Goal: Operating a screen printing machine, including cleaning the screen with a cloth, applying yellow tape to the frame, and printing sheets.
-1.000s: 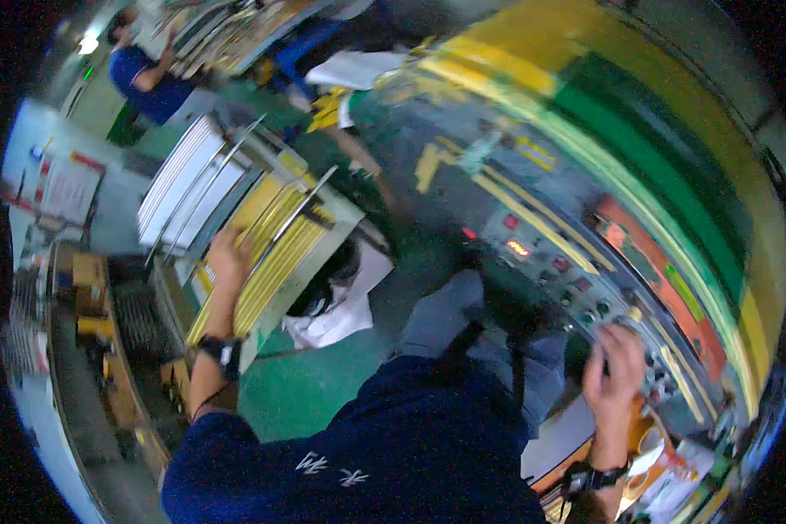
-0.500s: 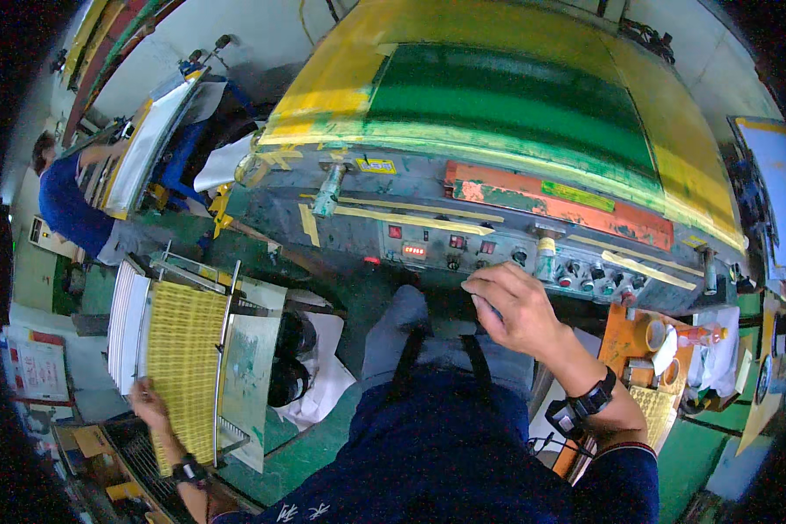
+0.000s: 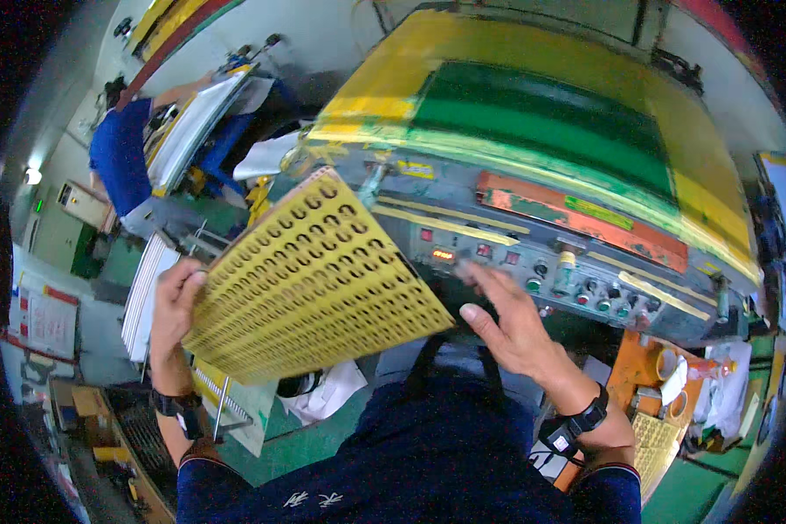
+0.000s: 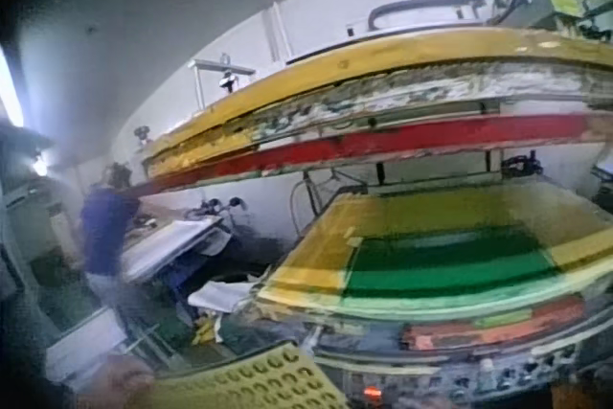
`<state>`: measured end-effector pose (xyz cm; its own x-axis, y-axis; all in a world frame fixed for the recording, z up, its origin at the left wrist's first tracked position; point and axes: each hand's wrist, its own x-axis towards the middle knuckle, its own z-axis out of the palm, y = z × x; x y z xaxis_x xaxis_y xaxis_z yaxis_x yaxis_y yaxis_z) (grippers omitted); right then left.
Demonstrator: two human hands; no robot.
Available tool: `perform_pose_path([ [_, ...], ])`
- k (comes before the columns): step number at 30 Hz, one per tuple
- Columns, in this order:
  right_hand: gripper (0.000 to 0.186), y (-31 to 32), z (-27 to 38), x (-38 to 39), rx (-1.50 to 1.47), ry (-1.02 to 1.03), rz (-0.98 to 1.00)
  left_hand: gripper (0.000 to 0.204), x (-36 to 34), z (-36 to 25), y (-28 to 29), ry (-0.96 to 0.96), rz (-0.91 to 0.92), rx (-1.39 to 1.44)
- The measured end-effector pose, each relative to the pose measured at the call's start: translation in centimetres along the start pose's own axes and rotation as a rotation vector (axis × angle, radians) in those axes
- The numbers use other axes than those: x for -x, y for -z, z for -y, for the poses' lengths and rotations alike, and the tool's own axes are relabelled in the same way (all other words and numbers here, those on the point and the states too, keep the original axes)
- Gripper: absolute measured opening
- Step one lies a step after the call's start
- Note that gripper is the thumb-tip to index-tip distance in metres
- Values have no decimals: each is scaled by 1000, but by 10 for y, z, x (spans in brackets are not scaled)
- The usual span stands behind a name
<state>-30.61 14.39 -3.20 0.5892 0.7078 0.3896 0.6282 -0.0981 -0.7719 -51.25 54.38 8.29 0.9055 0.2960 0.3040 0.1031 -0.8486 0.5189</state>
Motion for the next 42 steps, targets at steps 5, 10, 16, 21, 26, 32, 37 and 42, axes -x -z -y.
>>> perform_pose_path([
  [5, 38, 19, 8, 36, -301, -183, 35, 15, -33, -1, -54, 79, 140, 337],
  [10, 31, 24, 13, 43, -269, -344, -12, 17, -55, -21, -79, 81, 281, 284],
  [16, 30, 26, 10, 43, -292, -278, -265, 13, -64, -24, -81, 26, -34, 275],
  [21, 31, 47, 0, 45, -450, -334, -368, 39, -14, 98, -57, 216, -511, 226],
  [26, 32, 72, -11, 61, -612, -440, -574, 48, -15, 74, -102, 684, -294, 745],
  [32, 31, 94, -28, 85, -582, -385, -689, 47, -40, 52, -123, 571, -62, 1160],
  [37, 32, 179, -57, 180, -23, -486, -1155, 49, -86, -14, -129, 296, 132, 1165],
  [42, 47, 275, 45, 250, -113, -404, -1359, 40, -137, -51, -146, 106, 398, 899],
])
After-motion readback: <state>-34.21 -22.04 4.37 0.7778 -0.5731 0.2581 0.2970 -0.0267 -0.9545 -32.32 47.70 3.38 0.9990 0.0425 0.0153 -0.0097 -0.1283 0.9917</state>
